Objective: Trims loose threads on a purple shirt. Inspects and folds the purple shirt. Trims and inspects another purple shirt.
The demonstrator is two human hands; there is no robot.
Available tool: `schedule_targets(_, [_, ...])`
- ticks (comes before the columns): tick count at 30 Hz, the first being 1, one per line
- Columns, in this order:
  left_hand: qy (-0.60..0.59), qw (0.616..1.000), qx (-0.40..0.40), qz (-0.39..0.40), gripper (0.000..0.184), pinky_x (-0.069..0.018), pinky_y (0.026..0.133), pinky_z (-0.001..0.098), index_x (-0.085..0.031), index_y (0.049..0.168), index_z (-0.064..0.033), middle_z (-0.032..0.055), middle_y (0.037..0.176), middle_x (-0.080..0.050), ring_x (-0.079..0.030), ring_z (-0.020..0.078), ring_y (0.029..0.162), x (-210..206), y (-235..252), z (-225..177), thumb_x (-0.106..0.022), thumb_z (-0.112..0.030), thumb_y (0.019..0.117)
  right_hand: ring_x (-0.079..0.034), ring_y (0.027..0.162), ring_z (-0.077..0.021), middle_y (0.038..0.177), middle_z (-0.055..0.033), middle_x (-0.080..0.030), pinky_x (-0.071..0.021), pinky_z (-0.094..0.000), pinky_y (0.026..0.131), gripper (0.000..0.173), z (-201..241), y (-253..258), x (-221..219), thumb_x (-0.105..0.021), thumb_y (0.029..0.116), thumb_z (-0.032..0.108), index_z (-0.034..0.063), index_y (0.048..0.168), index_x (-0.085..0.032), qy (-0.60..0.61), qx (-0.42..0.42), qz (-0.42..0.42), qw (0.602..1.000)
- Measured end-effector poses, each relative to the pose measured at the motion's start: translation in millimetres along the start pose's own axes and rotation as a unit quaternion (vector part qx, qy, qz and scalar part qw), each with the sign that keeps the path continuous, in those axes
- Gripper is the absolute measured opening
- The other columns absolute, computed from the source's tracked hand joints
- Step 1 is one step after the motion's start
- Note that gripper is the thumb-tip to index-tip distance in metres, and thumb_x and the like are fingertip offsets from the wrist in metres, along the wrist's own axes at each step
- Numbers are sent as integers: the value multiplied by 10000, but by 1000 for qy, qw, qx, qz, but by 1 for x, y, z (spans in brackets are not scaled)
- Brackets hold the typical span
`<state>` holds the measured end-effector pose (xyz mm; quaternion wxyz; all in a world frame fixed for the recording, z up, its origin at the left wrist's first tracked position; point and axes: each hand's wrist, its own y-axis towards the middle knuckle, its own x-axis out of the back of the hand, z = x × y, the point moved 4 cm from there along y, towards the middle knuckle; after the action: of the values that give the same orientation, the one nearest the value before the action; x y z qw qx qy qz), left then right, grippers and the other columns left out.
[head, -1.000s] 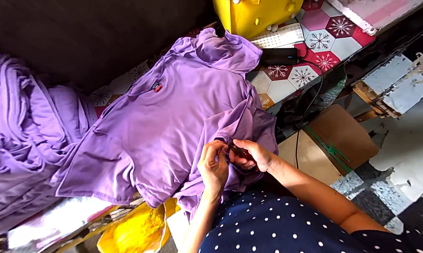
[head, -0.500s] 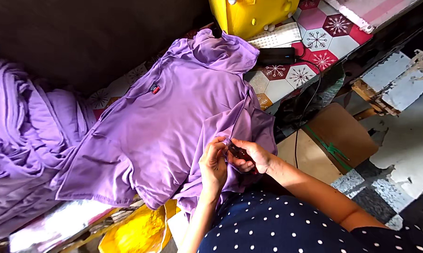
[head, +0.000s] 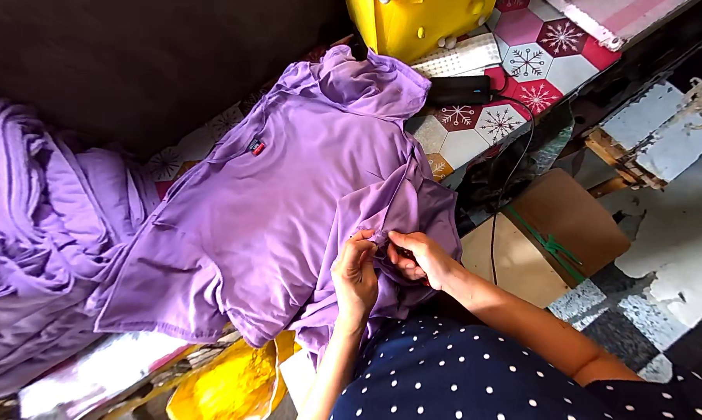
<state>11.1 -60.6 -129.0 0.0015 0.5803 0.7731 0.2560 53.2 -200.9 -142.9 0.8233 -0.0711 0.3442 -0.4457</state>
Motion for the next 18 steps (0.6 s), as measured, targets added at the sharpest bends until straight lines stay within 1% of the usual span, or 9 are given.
schedule_targets(2, [-22,999,41,-19,84,-594,828,227,-612,969,30,53,1032,-730,-703,43,940,0,0,-1,-529,41,970,-384,504,34,598,106,-448,-345,-157,501,210,7,-3,8,-581,1016,225,79,880,-647,-190,171,-114,960])
schedule_targets(3, [-35,997,60,-22,81,-590,802,221,-599,978,27,36,1008,-730,-697,30,896,-1,-1,-1,-522,46,966,-449,573,-4,660,64,-511,-415,-199,568,286,8,-4,11,-737,921,305,36,993,-668,-288,229,-156,917])
schedule_targets(4, [-51,996,72,-18,77,-590,798,227,-589,988,18,23,1009,-732,-697,28,883,-3,-1,-2,-521,44,966,-521,633,-68,719,4,-584,-477,-266,622,450,6,-3,13,-806,852,368,1,1077,-674,-362,262,-181,876])
schedule_targets(6, [-76,994,81,-12,68,-608,832,270,-586,999,5,27,1029,-739,-716,64,913,-8,1,-2,-538,41,968,-631,681,-178,781,-107,-679,-546,-355,656,329,0,-1,14,-776,854,244,-38,1009,-707,-431,308,-206,823])
schedule_targets(9, [-71,993,83,-45,52,-602,827,262,-602,975,8,51,1060,-742,-718,80,943,-8,6,-2,-562,38,959,-665,663,-182,776,-117,-692,-557,-320,599,113,-6,-7,17,-687,871,100,-11,871,-707,-485,379,-205,761])
schedule_targets(12, [-121,983,119,-73,109,-593,835,276,-568,991,-64,4,1064,-739,-709,79,957,-4,8,1,-533,39,973,-691,706,-231,817,-143,-703,-566,-394,621,145,-8,-16,23,-671,888,123,-18,893,-706,-507,330,-170,778])
schedule_targets(14, [-167,976,117,-78,169,-605,852,296,-556,1031,-123,-23,1057,-752,-725,95,960,-4,8,4,-515,38,999,-645,717,-126,855,-101,-714,-540,-272,666,196,-2,-20,27,-678,927,175,-7,968,-739,-444,315,-173,821])
schedule_targets(16, [-186,973,115,-71,191,-620,857,319,-554,1052,-156,-35,1069,-756,-739,120,960,-4,6,1,-489,21,1023,-545,665,-6,840,-50,-675,-464,-149,613,205,9,-22,26,-668,941,151,-21,1026,-743,-360,360,-198,838])
schedule_targets(18, [-152,979,118,-66,173,-649,832,366,-556,1079,-111,-6,1114,-749,-760,170,942,12,3,-8,-452,18,1028,-502,641,28,859,-33,-650,-432,-124,582,204,21,-22,23,-637,951,114,-26,1068,-728,-320,373,-217,843])
